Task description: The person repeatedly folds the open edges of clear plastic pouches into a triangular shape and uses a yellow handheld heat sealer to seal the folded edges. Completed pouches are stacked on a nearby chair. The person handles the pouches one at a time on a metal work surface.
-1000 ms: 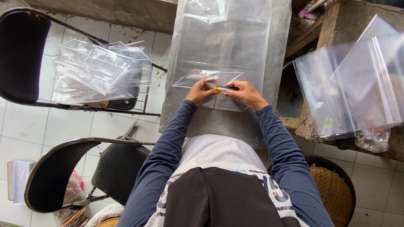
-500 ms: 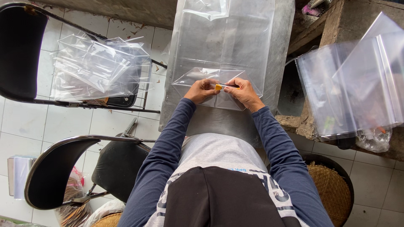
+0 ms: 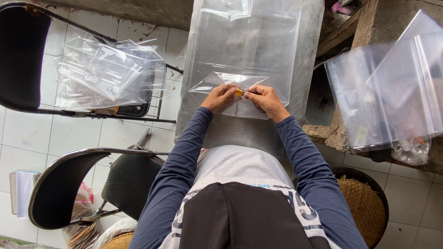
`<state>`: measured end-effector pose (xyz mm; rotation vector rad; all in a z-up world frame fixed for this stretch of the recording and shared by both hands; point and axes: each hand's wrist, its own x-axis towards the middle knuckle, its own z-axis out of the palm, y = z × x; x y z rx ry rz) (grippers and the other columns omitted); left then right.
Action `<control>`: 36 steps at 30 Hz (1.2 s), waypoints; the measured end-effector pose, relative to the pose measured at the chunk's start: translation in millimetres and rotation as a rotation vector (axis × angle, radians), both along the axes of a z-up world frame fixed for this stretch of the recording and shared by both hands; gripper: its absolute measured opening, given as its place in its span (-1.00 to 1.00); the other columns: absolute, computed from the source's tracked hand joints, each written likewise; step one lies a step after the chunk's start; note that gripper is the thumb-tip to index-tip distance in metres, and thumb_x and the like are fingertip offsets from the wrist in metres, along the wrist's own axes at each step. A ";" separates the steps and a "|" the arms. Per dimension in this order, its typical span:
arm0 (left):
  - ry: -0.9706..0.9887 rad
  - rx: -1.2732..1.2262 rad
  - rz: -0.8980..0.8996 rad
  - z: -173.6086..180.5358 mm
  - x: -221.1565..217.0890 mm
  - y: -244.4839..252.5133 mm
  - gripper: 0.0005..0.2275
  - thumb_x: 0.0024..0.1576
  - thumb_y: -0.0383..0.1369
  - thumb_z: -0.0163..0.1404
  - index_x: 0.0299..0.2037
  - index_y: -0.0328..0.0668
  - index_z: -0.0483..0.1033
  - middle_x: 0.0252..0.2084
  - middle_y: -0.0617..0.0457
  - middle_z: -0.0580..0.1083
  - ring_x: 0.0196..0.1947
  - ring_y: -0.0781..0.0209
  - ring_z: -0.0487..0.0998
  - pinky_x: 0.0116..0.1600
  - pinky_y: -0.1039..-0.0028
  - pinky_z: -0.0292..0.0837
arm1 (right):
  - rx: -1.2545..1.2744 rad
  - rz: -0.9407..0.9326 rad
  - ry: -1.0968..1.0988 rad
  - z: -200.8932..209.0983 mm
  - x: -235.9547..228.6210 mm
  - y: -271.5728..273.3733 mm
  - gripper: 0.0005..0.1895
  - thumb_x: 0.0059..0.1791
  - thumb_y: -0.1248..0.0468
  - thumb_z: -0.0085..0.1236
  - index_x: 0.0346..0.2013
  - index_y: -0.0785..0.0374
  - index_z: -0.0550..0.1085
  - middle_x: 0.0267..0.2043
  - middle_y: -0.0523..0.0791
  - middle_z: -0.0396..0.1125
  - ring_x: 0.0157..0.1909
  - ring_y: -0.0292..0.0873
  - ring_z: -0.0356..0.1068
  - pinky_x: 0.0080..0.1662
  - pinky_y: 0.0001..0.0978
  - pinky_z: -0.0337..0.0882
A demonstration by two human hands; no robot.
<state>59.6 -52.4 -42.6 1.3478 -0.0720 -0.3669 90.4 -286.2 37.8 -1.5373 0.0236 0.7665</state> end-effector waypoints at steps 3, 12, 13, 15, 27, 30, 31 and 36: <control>0.070 0.046 0.020 -5.0 3.5 2.0 -0.32 0.22 0.23 -0.33 0.17 -0.21 0.49 -0.10 -0.04 0.58 -0.08 0.21 0.63 0.05 0.46 0.58 | -0.025 0.047 -0.122 3.9 1.8 7.3 -0.75 -0.03 0.31 0.27 -0.09 0.36 0.57 -0.25 -0.13 0.51 -0.21 -0.36 0.47 -0.13 -0.58 0.48; 0.122 0.034 0.041 -11.6 -2.8 -1.4 -0.39 0.28 0.13 -0.26 0.10 -0.33 0.53 -0.16 -0.12 0.59 -0.19 0.18 0.61 0.00 0.43 0.57 | -0.086 0.070 -0.234 -7.0 -2.1 13.2 -0.81 -0.01 0.31 0.26 -0.14 0.35 0.55 -0.19 -0.09 0.49 -0.15 -0.31 0.50 -0.07 -0.56 0.51; 0.099 0.066 0.048 -9.7 -3.2 -0.3 -0.45 0.30 0.08 -0.19 0.07 -0.34 0.54 -0.17 -0.10 0.58 -0.20 0.20 0.60 -0.03 0.44 0.56 | -0.099 0.057 -0.284 -10.0 -3.6 14.8 -0.82 0.00 0.31 0.26 -0.16 0.36 0.55 -0.19 -0.09 0.46 -0.15 -0.30 0.48 -0.08 -0.54 0.50; 0.021 0.163 0.058 -6.8 -5.4 0.6 -0.57 0.29 -0.05 -0.08 0.03 -0.32 0.54 -0.16 -0.03 0.60 -0.16 0.28 0.61 0.01 0.50 0.52 | -0.125 0.026 -0.383 -16.8 -8.4 18.7 -0.85 0.03 0.32 0.27 -0.20 0.38 0.55 -0.18 -0.08 0.42 -0.16 -0.28 0.44 -0.11 -0.51 0.48; 0.164 -0.005 -0.086 -9.1 0.1 8.5 -0.60 0.37 -0.12 -0.06 0.33 -0.12 0.43 -0.16 0.10 0.42 -0.16 0.33 0.45 0.02 0.54 0.45 | -0.098 0.031 -0.229 -0.2 -18.4 -10.8 -0.68 0.01 0.24 0.28 0.01 0.31 0.54 -0.14 -0.14 0.47 -0.11 -0.33 0.42 -0.05 -0.54 0.44; 0.153 0.116 -0.147 1.6 5.1 5.6 -0.56 0.27 -0.17 0.02 0.35 -0.04 0.38 -0.04 0.06 0.50 -0.05 0.38 0.51 0.12 0.55 0.44 | 0.007 -0.006 -0.223 13.2 -13.4 -30.6 -0.64 0.00 0.23 0.29 0.04 0.33 0.53 -0.09 -0.15 0.45 -0.08 -0.34 0.40 -0.01 -0.55 0.42; 0.134 0.160 -0.177 5.7 5.6 2.9 -0.55 0.21 -0.20 0.07 0.31 -0.03 0.37 0.03 0.04 0.57 0.02 0.40 0.57 0.18 0.56 0.44 | -0.041 -0.001 -0.195 15.7 -13.5 -34.1 -0.65 -0.01 0.24 0.29 0.02 0.33 0.54 -0.11 -0.14 0.45 -0.10 -0.33 0.40 -0.03 -0.54 0.43; 0.185 0.117 -0.119 20.7 4.7 -5.5 -0.72 0.15 -0.27 0.17 0.05 -0.12 0.63 -0.05 0.07 0.63 -0.11 0.38 0.61 0.08 0.53 0.51 | -0.075 0.038 -0.181 14.7 -16.8 -28.0 -0.70 -0.01 0.27 0.27 -0.02 0.34 0.55 -0.12 -0.11 0.47 -0.10 -0.33 0.43 -0.04 -0.58 0.46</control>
